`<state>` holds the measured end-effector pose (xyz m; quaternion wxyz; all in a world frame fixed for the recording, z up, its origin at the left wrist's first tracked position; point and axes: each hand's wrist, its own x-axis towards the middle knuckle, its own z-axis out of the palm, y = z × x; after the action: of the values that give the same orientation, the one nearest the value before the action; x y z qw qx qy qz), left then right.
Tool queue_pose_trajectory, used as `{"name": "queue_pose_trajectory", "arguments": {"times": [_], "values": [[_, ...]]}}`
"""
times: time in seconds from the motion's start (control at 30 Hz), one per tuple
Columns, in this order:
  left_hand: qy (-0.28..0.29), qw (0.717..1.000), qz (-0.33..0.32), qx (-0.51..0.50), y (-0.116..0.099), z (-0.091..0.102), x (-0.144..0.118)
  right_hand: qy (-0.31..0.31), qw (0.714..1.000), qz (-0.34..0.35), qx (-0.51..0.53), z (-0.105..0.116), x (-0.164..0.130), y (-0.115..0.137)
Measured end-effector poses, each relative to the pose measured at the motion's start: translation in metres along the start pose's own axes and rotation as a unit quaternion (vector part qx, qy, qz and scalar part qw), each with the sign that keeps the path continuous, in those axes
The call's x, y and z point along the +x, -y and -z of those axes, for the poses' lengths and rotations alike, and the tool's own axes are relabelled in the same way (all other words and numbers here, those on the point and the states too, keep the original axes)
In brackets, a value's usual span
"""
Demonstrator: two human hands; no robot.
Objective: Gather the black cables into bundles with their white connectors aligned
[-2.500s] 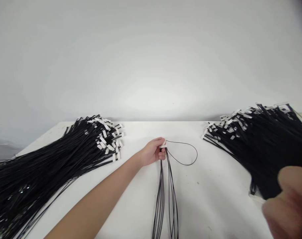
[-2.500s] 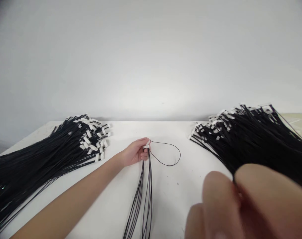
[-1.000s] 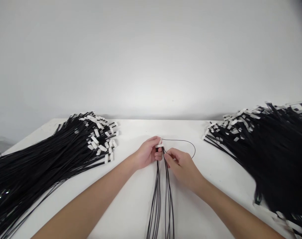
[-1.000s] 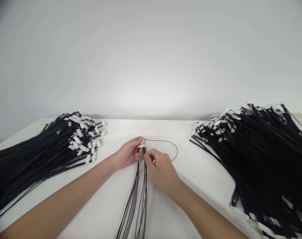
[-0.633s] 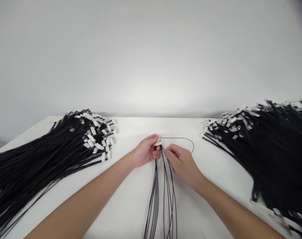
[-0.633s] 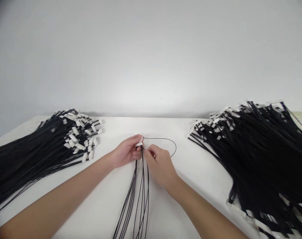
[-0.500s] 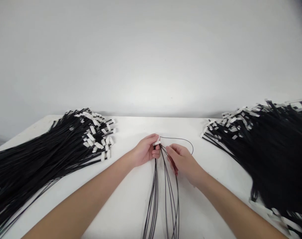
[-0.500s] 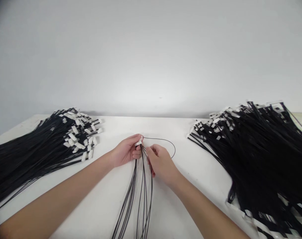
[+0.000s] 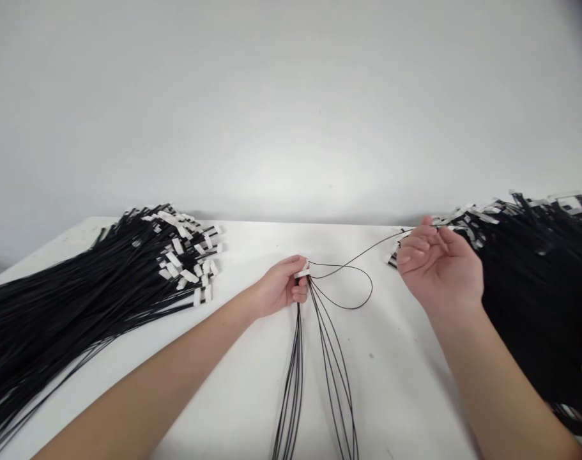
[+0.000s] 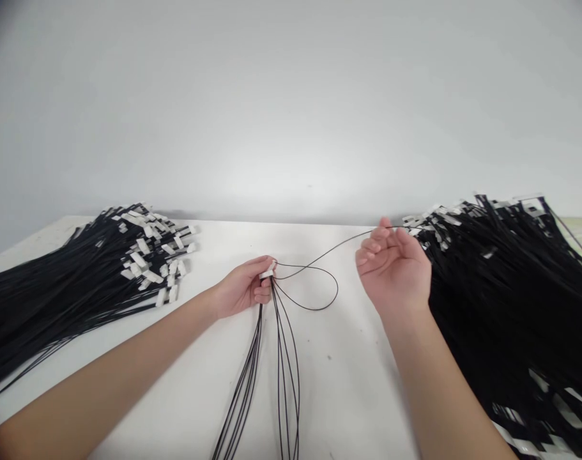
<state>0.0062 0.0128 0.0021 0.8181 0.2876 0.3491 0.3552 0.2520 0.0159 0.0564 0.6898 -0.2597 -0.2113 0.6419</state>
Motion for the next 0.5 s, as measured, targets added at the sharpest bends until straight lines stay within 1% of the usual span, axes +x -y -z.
{"name": "queue_pose_trajectory", "arguments": {"times": [0.07,0.13,0.17,0.23,0.3,0.4,0.47,0.5], "values": [[0.001,1.0,-0.002,0.002,0.0,-0.001,0.0,-0.06,0.996,0.063,-0.029,0.008,0.007,-0.001],[0.003,1.0,-0.006,0.006,0.0,-0.002,-0.001,-0.106,0.984,0.128,-0.068,0.017,0.014,-0.003],[0.004,1.0,-0.009,0.009,-0.001,-0.003,-0.002,-0.118,0.977,0.155,-0.087,0.021,0.017,-0.004],[0.004,1.0,-0.013,0.012,-0.001,-0.005,-0.002,-0.12,0.967,0.187,-0.122,0.026,0.021,-0.004],[0.001,1.0,-0.016,0.014,-0.001,-0.005,-0.003,-0.099,0.965,0.189,-0.155,0.025,0.02,-0.003],[-0.005,1.0,-0.021,0.017,-0.001,-0.006,-0.003,-0.061,0.959,0.151,-0.231,0.012,0.01,-0.005],[-0.007,0.999,-0.025,0.018,-0.001,-0.007,-0.003,-0.041,0.938,0.13,-0.319,0.001,-0.003,-0.012],[-0.008,0.999,-0.027,0.019,-0.001,-0.007,-0.003,-0.031,0.918,0.129,-0.374,-0.005,-0.009,-0.018]]}}
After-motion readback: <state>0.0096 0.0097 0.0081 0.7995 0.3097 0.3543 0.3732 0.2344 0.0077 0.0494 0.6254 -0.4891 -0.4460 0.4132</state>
